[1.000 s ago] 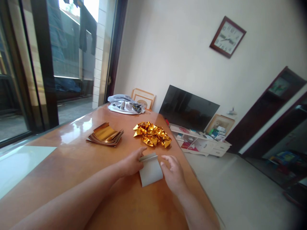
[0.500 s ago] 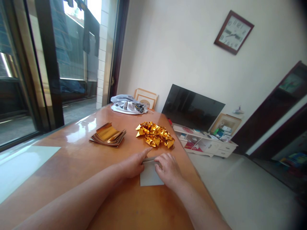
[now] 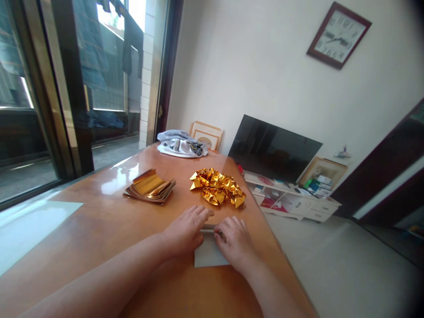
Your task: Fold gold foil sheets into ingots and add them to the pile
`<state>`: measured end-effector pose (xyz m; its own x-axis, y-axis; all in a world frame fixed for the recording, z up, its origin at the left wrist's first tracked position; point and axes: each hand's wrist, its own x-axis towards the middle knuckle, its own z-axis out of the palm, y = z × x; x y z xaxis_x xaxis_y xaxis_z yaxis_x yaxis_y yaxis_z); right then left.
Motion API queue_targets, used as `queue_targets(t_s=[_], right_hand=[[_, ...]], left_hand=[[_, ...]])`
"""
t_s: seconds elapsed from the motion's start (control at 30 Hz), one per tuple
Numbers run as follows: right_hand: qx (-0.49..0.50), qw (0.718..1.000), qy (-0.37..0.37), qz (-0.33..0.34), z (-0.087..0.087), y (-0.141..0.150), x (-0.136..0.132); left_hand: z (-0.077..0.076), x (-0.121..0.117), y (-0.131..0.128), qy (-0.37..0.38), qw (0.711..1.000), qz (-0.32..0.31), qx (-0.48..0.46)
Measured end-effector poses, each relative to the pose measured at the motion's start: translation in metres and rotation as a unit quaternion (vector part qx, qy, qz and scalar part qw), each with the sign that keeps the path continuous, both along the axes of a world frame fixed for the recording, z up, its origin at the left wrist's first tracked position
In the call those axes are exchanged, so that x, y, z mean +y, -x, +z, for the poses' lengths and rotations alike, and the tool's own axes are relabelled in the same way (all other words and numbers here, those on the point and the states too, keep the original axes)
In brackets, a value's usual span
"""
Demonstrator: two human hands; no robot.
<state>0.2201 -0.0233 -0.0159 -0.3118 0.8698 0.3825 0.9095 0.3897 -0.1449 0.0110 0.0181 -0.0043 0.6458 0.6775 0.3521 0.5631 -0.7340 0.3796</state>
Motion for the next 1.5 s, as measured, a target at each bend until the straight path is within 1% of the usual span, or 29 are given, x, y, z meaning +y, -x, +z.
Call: queue_targets(t_s=[0.1,0.27,0.4,0.5,0.6,0.7,0.8,0.97,1.17,1.37,1.43,1.5], right_hand=[[0.003,1.000,0.017,0.012,0.002,-0.002,-0.002],[0.004,0.998,0.057,0.032,0.004,-0.006,-0.004],[0.019,0.994,0.106,0.031,0.009,-0.014,-0.007],[0.044,0.985,0.162,0.047,0.017,-0.023,-0.013],[0.059,0.968,0.229,0.084,0.025,-0.033,-0.020],[0.062,0.958,0.264,0.098,0.029,-0.038,-0.024],[0.064,0.955,0.272,0.098,0.029,-0.038,-0.024],[0.072,0.958,0.262,0.091,0.028,-0.035,-0.021],[0.094,0.959,0.251,0.096,0.029,-0.034,-0.022],[0.084,0.959,0.258,0.084,0.031,-0.033,-0.025],[0.095,0.960,0.251,0.079,0.032,-0.033,-0.024],[0.112,0.959,0.246,0.087,0.032,-0.033,-0.022]], left_hand=[[0.007,-0.005,-0.002,0.012,0.999,-0.003,0.047],[0.006,-0.006,-0.004,0.030,0.993,-0.009,0.117],[0.012,-0.008,-0.003,0.052,0.987,-0.024,0.150],[0.020,-0.011,0.000,0.070,0.985,-0.041,0.154],[0.027,-0.015,0.006,0.090,0.982,-0.045,0.158],[0.033,-0.020,0.009,0.108,0.978,-0.042,0.173],[0.034,-0.023,0.009,0.103,0.976,-0.036,0.189],[0.031,-0.024,0.004,0.084,0.976,-0.019,0.202],[0.033,-0.024,0.003,0.082,0.979,-0.023,0.186],[0.037,-0.025,0.004,0.099,0.981,-0.033,0.165],[0.037,-0.026,0.004,0.100,0.981,-0.033,0.162],[0.039,-0.026,0.005,0.100,0.981,-0.035,0.161]])
